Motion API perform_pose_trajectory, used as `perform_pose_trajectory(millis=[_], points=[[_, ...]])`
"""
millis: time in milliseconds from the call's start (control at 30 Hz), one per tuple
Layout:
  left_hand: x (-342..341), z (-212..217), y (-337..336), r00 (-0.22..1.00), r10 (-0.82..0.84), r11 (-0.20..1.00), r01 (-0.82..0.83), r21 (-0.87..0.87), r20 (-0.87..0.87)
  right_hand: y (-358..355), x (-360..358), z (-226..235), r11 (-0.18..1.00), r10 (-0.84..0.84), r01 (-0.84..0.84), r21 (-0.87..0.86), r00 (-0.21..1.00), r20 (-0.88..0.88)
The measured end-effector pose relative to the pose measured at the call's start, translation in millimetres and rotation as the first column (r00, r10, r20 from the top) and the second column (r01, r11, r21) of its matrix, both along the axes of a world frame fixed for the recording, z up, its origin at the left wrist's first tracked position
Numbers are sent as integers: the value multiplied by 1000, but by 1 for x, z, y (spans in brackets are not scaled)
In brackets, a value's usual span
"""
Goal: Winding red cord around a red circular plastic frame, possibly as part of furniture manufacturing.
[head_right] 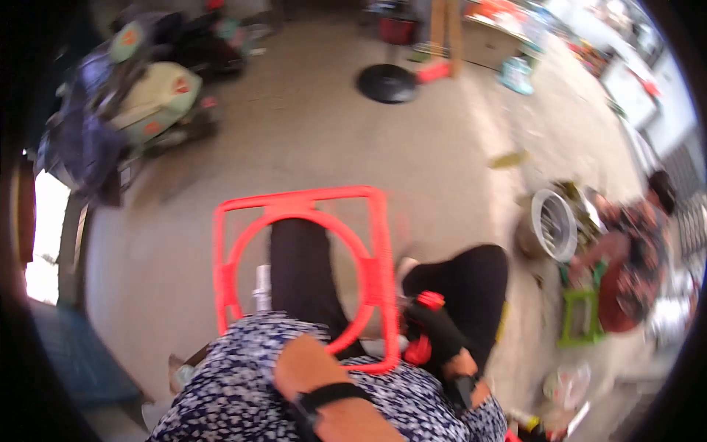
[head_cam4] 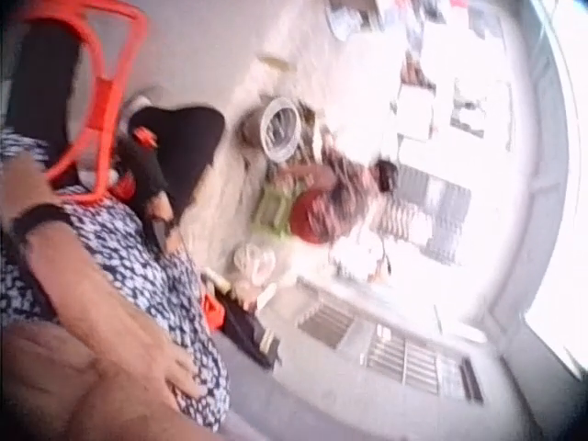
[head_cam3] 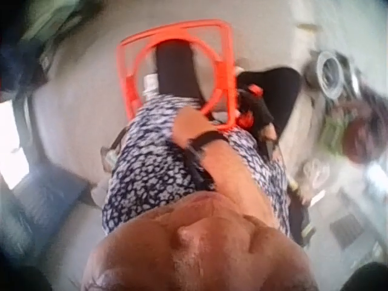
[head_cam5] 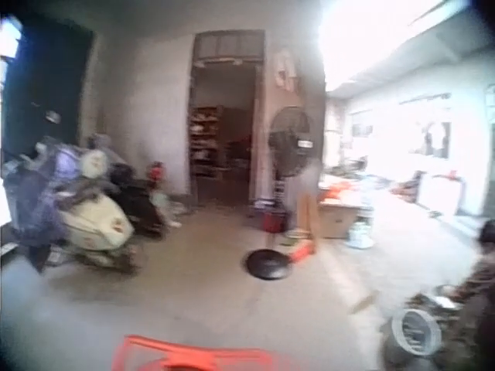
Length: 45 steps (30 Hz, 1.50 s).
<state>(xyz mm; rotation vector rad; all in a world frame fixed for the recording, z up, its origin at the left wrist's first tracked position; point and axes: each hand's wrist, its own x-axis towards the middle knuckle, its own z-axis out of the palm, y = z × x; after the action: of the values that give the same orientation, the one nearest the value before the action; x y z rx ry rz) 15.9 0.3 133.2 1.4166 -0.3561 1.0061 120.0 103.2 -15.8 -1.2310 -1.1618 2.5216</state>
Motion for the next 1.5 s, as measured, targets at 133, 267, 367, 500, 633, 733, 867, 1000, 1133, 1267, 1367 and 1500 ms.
perform_pose_trajectory(millis=[133, 267, 367, 500, 633, 733, 867, 1000, 1133, 1267, 1367, 1500], points=[[2, 0, 15, 997, -54, 996, 58, 73, -56, 6, 7, 2, 998, 68, -70, 10, 989, 129], [-36, -15, 23, 896, 282, 955, -297, 11, -343, 9, 2, -2, 970, 212, -203, 134, 976, -53], [-67, -47, 13, 396, 597, 497, -865, -66, -697, 10, -4, -4, 963, 235, -224, 153, 970, -58], [-94, -99, -8, 226, 591, -98, -932, -348, -774, 10, -3, -4, 943, 263, -251, 220, 964, -25], [-96, -145, -13, 197, 672, -287, -820, -496, -714, 9, -2, -1, 960, 226, -215, 181, 973, -47], [-82, -164, -18, 234, 596, -397, -745, -536, -768, 8, -3, 0, 977, 190, -188, 99, 982, -15], [-71, -166, -20, 386, 599, -301, -703, -644, -701, 8, -4, 3, 977, 175, -166, 134, 983, -59], [-68, -159, -16, 530, 534, -173, -695, -698, -659, 8, -3, 7, 974, 178, -176, 141, 984, -6], [-68, -160, -15, 558, 512, -186, -671, -718, -653, 8, -3, 11, 976, 180, -174, 131, 983, -37], [-69, -163, -16, 584, 503, -172, -655, -736, -637, 8, -4, 11, 972, 174, -164, 171, 983, -50], [-70, -163, -16, 588, 502, -164, -656, -737, -635, 8, -4, 8, 978, 171, -168, 123, 985, -8], [-71, -166, -18, 597, 510, -148, -649, -746, -620, 8, -3, 3, 980, 161, -155, 123, 986, -41]])
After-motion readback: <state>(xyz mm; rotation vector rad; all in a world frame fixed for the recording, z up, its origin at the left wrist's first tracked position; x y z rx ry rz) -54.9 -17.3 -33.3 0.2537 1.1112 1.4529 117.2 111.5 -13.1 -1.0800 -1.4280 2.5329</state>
